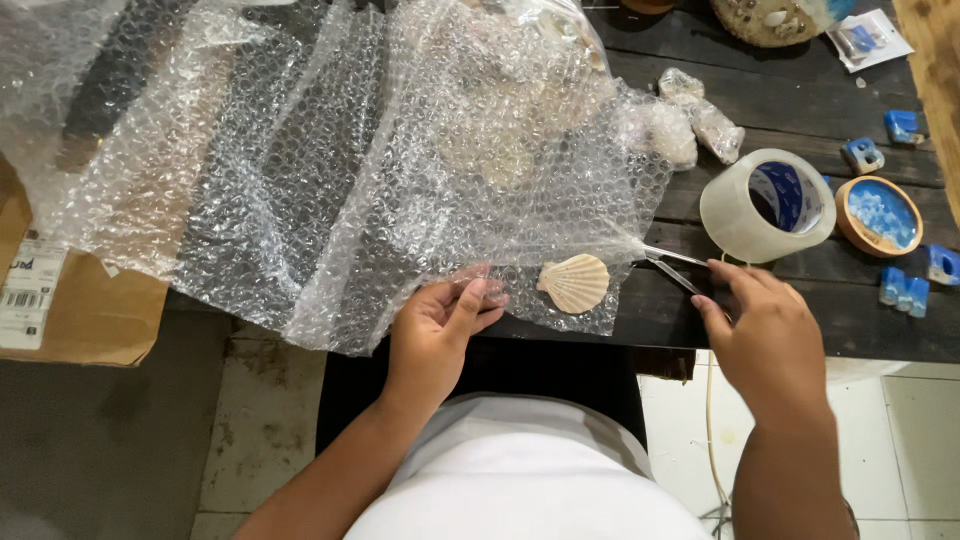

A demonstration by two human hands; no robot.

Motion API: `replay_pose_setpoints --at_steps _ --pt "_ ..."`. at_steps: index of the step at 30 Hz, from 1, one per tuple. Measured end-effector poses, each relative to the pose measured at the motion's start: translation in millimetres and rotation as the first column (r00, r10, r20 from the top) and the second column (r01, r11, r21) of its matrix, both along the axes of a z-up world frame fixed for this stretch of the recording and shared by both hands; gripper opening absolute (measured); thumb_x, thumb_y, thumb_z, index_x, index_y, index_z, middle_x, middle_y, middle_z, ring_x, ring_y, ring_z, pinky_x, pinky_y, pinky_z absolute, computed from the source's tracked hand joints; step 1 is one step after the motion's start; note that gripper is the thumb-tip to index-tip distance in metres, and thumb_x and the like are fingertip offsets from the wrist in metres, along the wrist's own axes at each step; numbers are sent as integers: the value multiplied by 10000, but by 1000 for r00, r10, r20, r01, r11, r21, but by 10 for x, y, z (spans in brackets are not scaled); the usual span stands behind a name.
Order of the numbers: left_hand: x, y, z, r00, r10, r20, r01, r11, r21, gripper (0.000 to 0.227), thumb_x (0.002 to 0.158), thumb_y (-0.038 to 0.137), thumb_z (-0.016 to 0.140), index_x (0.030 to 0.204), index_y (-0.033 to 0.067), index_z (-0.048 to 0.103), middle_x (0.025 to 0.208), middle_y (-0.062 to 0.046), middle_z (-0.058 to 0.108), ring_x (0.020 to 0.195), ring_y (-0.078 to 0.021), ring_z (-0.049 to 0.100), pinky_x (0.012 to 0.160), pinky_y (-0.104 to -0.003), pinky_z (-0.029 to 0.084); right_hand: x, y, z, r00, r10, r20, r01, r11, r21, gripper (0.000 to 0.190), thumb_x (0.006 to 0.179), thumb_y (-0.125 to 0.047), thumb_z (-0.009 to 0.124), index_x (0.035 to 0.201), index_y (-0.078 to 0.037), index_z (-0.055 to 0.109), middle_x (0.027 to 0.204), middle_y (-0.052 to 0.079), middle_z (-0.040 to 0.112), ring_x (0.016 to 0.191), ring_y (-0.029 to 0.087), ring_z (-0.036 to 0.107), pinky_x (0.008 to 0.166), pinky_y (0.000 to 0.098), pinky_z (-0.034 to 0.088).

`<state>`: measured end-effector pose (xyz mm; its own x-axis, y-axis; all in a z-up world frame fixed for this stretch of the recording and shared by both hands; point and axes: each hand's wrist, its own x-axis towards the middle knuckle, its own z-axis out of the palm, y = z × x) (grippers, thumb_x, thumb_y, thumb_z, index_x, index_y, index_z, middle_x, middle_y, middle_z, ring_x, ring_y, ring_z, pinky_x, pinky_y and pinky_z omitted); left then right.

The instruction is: The person wraps individual seashells in bubble wrap using scissors and tape at a wooden workstation.

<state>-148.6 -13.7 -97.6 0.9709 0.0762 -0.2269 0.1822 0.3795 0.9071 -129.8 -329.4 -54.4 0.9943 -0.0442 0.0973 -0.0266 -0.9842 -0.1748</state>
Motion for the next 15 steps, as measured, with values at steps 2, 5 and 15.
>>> replay_pose_setpoints --at_steps 2,5,15 --pt "7 -3 14 1000 -15 27 14 999 42 325 958 229 613 1064 -52 736 1201 -178 748 946 -240 784 862 -339 696 50 48 87 993 -6 -114 3 1000 -21 515 953 -286 669 1436 -110 637 1328 108 679 1231 333 589 1003 478 461" --pt "18 -5 -6 1000 -23 -3 23 1000 10 338 962 216 611 1133 -53 726 1082 -175 762 930 -246 785 872 -348 688 122 120 196 967 -83 -242 86 996 0 502 972 -275 631 1458 -148 614 1367 121 594 1035 311 686 887 465 514" --pt "8 15 -21 998 -46 -33 47 999 22 355 967 212 596 1166 -61 707 1059 -176 770 972 -248 782 879 -341 687 103 145 417 853 -162 -496 211 977 43 659 950 -318 642 1581 -229 475 1064 38 737 975 256 657 853 392 474"
